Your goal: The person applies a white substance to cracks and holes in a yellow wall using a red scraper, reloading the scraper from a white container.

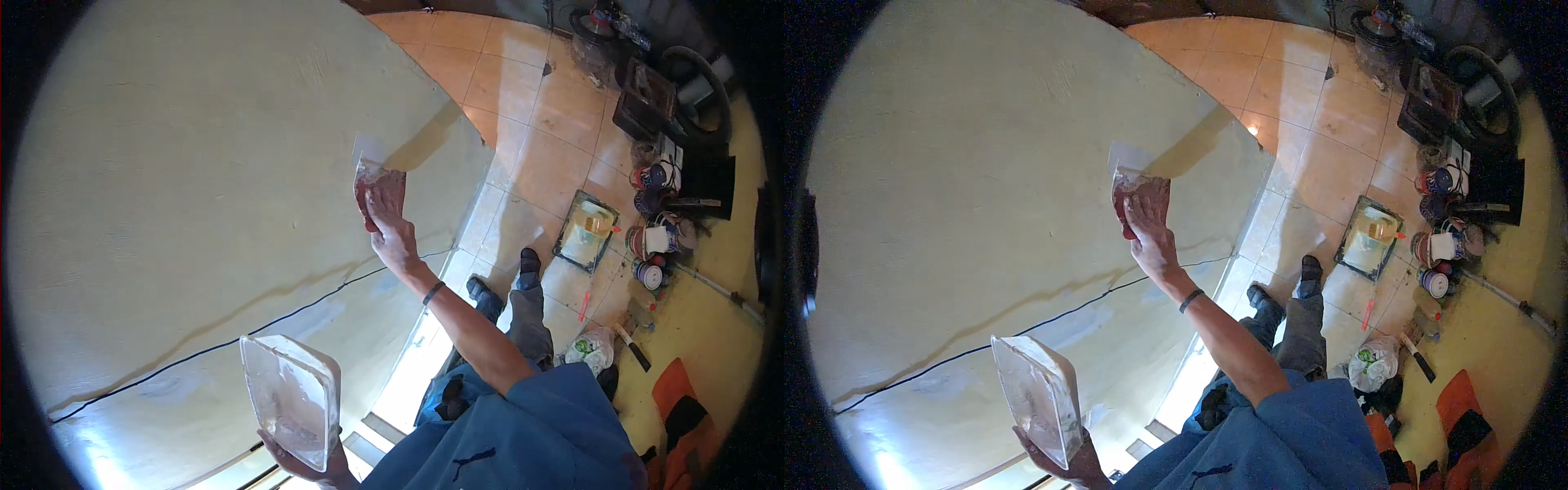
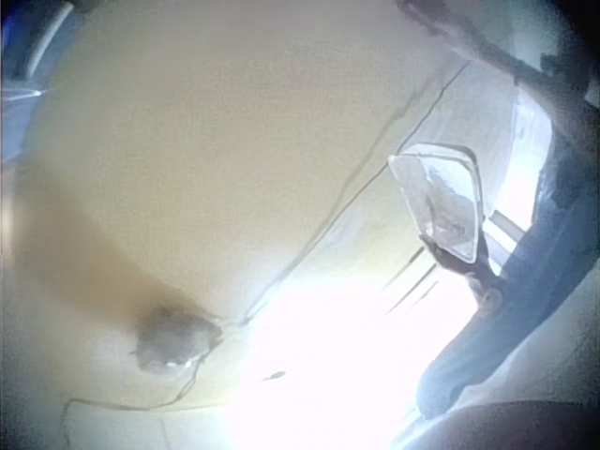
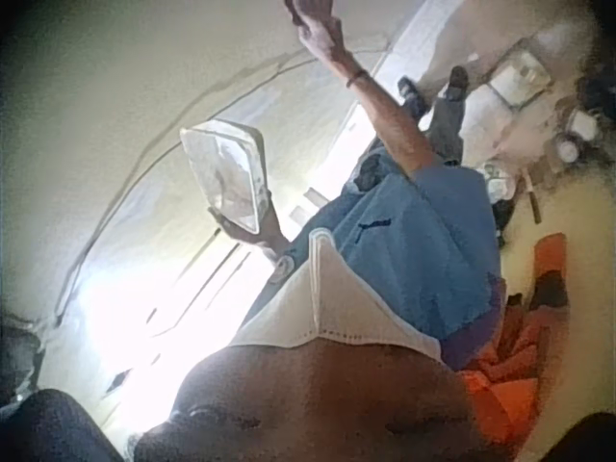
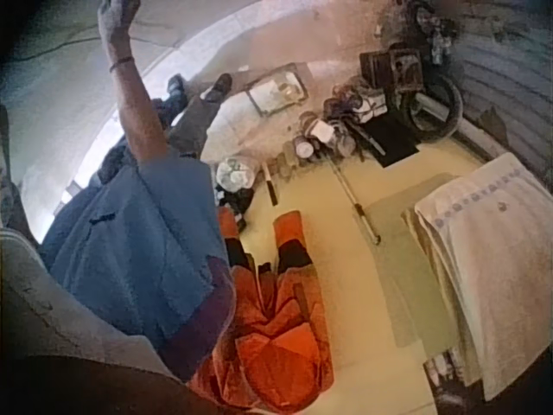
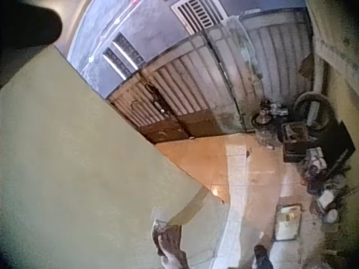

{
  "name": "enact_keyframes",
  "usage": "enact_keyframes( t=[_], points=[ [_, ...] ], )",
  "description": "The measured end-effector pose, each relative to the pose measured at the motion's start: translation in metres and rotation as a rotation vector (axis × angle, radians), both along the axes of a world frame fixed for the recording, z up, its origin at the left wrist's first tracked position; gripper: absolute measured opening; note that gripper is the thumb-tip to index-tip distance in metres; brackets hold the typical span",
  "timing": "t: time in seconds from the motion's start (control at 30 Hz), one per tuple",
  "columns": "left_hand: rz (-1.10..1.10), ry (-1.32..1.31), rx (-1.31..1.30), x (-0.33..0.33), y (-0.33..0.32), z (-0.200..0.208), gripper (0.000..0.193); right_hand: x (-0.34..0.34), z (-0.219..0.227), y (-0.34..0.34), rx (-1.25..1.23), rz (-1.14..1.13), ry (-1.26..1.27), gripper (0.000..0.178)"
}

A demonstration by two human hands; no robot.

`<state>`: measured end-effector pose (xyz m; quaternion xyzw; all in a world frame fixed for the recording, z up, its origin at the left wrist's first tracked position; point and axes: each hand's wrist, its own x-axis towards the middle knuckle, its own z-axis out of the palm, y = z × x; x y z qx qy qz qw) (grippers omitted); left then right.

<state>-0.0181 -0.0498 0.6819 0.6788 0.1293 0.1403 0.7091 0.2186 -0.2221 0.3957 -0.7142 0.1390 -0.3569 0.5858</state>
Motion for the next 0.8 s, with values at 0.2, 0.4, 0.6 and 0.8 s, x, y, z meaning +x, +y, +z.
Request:
enact_keyframes(
  t=[0.2, 0.4, 0.6, 0.8],
  points=[
    [0.374, 0.095, 0.639, -0.002, -0.023, 0.002, 0.087, -0.041, -0.023, -0.032, 0.089, 0.277, 0.114, 0.025],
    [0.024, 0.059, 1.148, -0.014, 0.026, -0.012, 0.063, -0.014, 0.005, -0.050, 0.195, -0.064, -0.090, 0.011],
    [0.063, 0.038, 1.189, -0.014, 0.024, -0.012, 0.061, -0.036, -0.012, -0.019, 0.043, 0.191, -0.020, 0.036],
    [0.134, 0.089, 0.987, -0.018, 0.017, -0.011, 0.061, -0.036, -0.013, -0.005, 0.121, 0.083, 0.007, 0.067]
  ],
)
